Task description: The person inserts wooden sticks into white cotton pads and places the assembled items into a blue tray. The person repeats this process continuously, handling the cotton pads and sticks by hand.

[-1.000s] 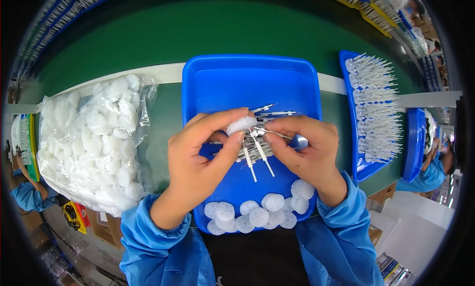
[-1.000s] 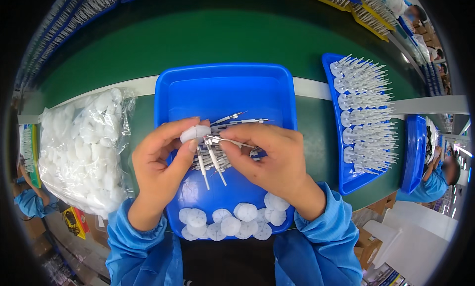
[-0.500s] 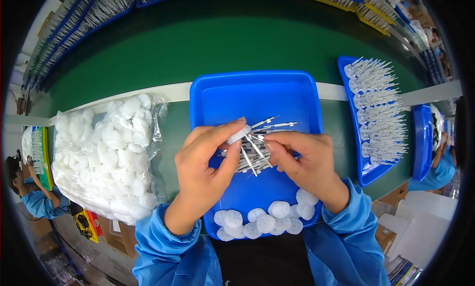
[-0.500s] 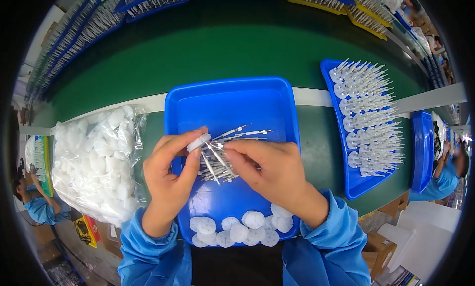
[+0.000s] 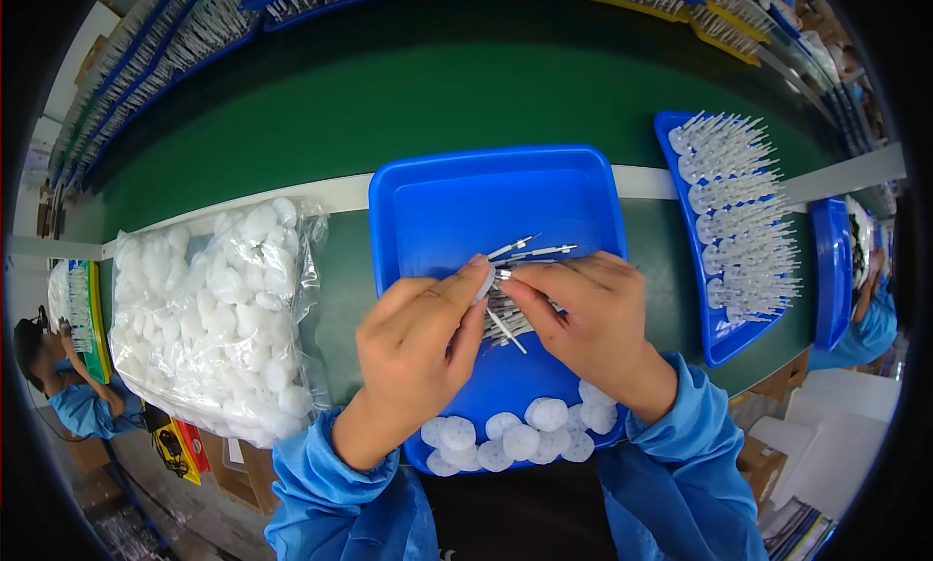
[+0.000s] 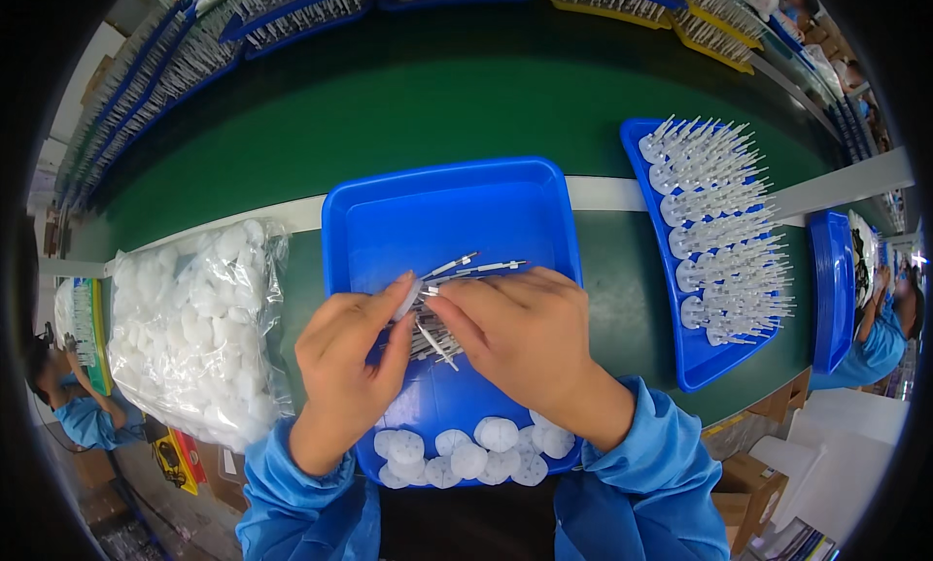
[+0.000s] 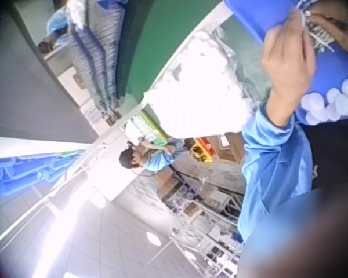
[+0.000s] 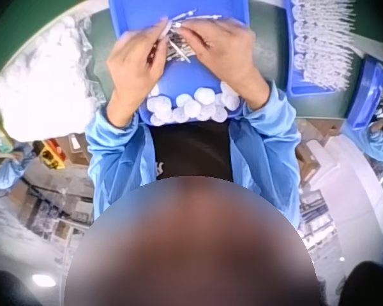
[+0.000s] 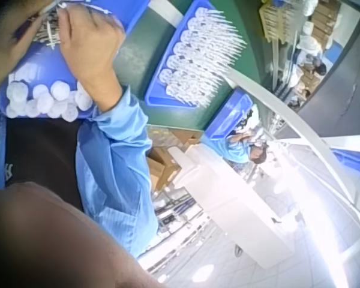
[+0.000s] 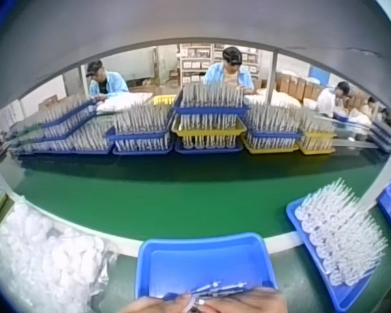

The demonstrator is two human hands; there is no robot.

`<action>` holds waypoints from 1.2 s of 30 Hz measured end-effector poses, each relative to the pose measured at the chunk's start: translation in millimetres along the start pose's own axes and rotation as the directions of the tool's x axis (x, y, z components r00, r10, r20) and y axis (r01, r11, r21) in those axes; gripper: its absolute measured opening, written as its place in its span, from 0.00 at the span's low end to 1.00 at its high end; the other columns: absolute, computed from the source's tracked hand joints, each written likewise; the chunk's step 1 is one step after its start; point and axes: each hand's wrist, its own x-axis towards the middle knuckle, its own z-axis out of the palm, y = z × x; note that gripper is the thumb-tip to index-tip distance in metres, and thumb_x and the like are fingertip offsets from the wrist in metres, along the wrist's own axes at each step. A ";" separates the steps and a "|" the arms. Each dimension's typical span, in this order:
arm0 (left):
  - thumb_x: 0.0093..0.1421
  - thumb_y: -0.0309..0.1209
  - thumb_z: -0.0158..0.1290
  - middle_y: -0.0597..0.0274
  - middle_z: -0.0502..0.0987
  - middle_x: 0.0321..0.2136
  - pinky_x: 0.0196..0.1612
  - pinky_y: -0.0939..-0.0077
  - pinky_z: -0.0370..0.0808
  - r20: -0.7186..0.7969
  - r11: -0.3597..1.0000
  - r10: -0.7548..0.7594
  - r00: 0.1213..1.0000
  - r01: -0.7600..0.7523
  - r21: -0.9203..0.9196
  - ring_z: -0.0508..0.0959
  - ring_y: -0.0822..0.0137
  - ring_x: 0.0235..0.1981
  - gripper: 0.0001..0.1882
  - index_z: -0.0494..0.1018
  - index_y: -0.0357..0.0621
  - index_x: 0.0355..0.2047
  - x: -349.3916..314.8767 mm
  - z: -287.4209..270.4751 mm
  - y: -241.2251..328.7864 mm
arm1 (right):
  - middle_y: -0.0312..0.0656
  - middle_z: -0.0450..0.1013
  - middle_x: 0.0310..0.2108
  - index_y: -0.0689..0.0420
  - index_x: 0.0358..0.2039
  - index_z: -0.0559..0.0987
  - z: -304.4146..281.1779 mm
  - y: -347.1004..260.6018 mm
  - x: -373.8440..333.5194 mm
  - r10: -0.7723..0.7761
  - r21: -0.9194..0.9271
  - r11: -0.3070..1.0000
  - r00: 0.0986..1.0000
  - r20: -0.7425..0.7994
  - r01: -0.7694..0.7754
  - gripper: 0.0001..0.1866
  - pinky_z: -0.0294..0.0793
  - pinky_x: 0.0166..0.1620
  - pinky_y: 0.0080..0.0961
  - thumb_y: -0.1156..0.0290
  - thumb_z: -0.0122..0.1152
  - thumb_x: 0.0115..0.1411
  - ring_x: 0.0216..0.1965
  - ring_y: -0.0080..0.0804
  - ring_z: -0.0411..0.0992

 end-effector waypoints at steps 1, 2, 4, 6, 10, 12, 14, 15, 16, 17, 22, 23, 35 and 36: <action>0.53 0.18 0.70 0.58 0.88 0.35 0.34 0.70 0.80 0.012 1.000 -0.024 1.000 0.024 -0.007 0.83 0.61 0.30 0.22 0.86 0.37 0.50 -1.4 -0.7 1.4 | 0.36 0.83 0.24 0.53 0.34 0.88 -0.3 -0.1 1.1 -0.029 -0.030 0.999 1.000 -0.003 0.029 0.06 0.78 0.31 0.32 0.70 0.78 0.58 0.24 0.36 0.82; 0.53 0.18 0.70 0.58 0.87 0.33 0.32 0.70 0.80 0.026 0.999 -0.046 0.999 0.047 -0.015 0.82 0.61 0.29 0.22 0.86 0.36 0.50 -3.0 -1.4 2.9 | 0.35 0.83 0.25 0.53 0.34 0.88 0.7 1.2 0.8 -0.052 -0.014 0.999 0.999 -0.006 0.052 0.06 0.78 0.31 0.32 0.70 0.78 0.58 0.25 0.36 0.82; 0.54 0.18 0.70 0.57 0.85 0.30 0.32 0.70 0.79 0.048 0.995 -0.088 0.995 0.089 -0.035 0.82 0.62 0.28 0.22 0.86 0.36 0.51 -5.7 -2.3 5.2 | 0.35 0.83 0.26 0.54 0.34 0.87 4.5 5.3 -0.7 -0.098 0.016 0.995 0.995 -0.013 0.098 0.06 0.78 0.31 0.32 0.70 0.78 0.57 0.25 0.35 0.82; 0.54 0.17 0.69 0.55 0.84 0.29 0.35 0.71 0.80 0.065 0.989 -0.130 0.989 0.134 -0.063 0.83 0.63 0.30 0.23 0.86 0.37 0.52 -8.2 -1.6 7.2 | 0.35 0.83 0.26 0.55 0.35 0.87 6.5 6.0 -0.8 -0.122 0.016 0.992 0.992 -0.016 0.122 0.08 0.78 0.31 0.32 0.70 0.78 0.56 0.25 0.35 0.81; 0.55 0.23 0.72 0.55 0.86 0.38 0.38 0.67 0.80 0.092 0.920 -0.255 0.963 0.271 -0.284 0.83 0.59 0.35 0.25 0.84 0.39 0.55 -2.8 -1.0 3.1 | 0.35 0.83 0.26 0.54 0.36 0.88 1.2 3.0 -0.9 -0.073 -0.014 0.997 0.997 -0.038 0.073 0.10 0.78 0.32 0.32 0.70 0.80 0.54 0.25 0.34 0.81; 0.56 0.25 0.73 0.54 0.86 0.44 0.42 0.67 0.80 0.117 0.759 -0.391 0.913 0.392 -0.520 0.83 0.59 0.38 0.27 0.82 0.39 0.57 2.5 1.9 3.2 | 0.37 0.84 0.29 0.54 0.38 0.88 -3.9 1.2 -0.6 -0.055 0.020 0.998 0.999 0.002 0.055 0.12 0.79 0.35 0.31 0.71 0.80 0.53 0.28 0.35 0.82; 0.55 0.26 0.74 0.56 0.85 0.49 0.44 0.67 0.80 0.170 0.790 -0.326 0.930 0.367 -0.491 0.82 0.58 0.44 0.28 0.82 0.42 0.57 -4.1 -0.1 -7.1 | 0.39 0.84 0.32 0.53 0.40 0.88 -5.8 2.4 1.7 -0.037 0.102 0.994 0.999 0.007 0.036 0.13 0.79 0.38 0.30 0.72 0.80 0.53 0.32 0.36 0.82; 0.54 0.26 0.74 0.56 0.85 0.49 0.44 0.67 0.80 0.153 0.852 -0.261 0.953 0.302 -0.427 0.82 0.58 0.45 0.28 0.82 0.42 0.57 -1.1 -3.4 -7.9 | 0.40 0.84 0.34 0.53 0.41 0.88 -5.6 5.2 5.3 -0.027 0.166 0.986 1.000 -0.009 0.028 0.14 0.79 0.39 0.30 0.73 0.80 0.53 0.33 0.37 0.82; 0.54 0.26 0.74 0.56 0.85 0.49 0.44 0.67 0.80 0.141 0.904 -0.194 0.971 0.232 -0.359 0.81 0.57 0.46 0.28 0.82 0.43 0.56 1.1 -5.1 -7.9 | 0.41 0.84 0.36 0.55 0.43 0.88 -8.3 8.1 7.1 -0.008 0.250 0.968 1.000 0.015 0.004 0.15 0.79 0.41 0.28 0.75 0.79 0.54 0.36 0.36 0.82; 0.51 0.25 0.75 0.57 0.84 0.50 0.45 0.67 0.79 0.104 0.909 -0.186 0.977 0.211 -0.358 0.80 0.56 0.49 0.29 0.83 0.45 0.54 1.2 -3.5 -7.1 | 0.42 0.84 0.39 0.56 0.46 0.88 -10.8 10.0 7.6 0.014 0.331 0.943 0.999 0.041 -0.027 0.17 0.78 0.43 0.27 0.76 0.77 0.55 0.39 0.35 0.82; 0.47 0.23 0.75 0.60 0.83 0.50 0.45 0.68 0.78 0.024 0.969 -0.050 0.998 0.054 -0.242 0.80 0.57 0.48 0.29 0.85 0.45 0.52 -0.9 0.1 -6.9 | 0.40 0.84 0.37 0.60 0.51 0.85 -6.7 7.1 -2.0 0.152 0.572 0.779 0.963 0.224 -0.256 0.19 0.78 0.43 0.25 0.79 0.75 0.59 0.38 0.26 0.82; 0.46 0.22 0.75 0.61 0.82 0.49 0.45 0.68 0.78 0.015 0.971 -0.040 0.999 0.043 -0.236 0.80 0.57 0.47 0.29 0.85 0.45 0.52 -1.1 0.2 -6.2 | 0.40 0.84 0.37 0.60 0.52 0.84 -7.9 6.0 -2.2 0.154 0.558 0.786 0.959 0.239 -0.266 0.19 0.79 0.43 0.25 0.80 0.75 0.60 0.38 0.24 0.82; 0.42 0.21 0.74 0.61 0.82 0.47 0.45 0.64 0.78 -0.041 0.984 0.054 0.998 -0.060 -0.166 0.81 0.57 0.44 0.32 0.85 0.44 0.52 -1.5 2.7 -4.2 | 0.37 0.83 0.36 0.60 0.51 0.84 -0.6 10.9 -11.0 0.173 0.619 0.734 0.958 0.228 -0.280 0.19 0.80 0.45 0.23 0.80 0.75 0.59 0.40 0.23 0.82; 0.42 0.21 0.73 0.61 0.82 0.47 0.45 0.64 0.78 -0.042 0.983 0.053 0.998 -0.060 -0.174 0.81 0.57 0.44 0.32 0.85 0.44 0.52 -1.4 3.1 -4.4 | 0.37 0.83 0.37 0.60 0.52 0.83 -1.0 10.8 -11.8 0.189 0.646 0.698 0.949 0.250 -0.310 0.19 0.80 0.47 0.23 0.80 0.74 0.60 0.41 0.23 0.81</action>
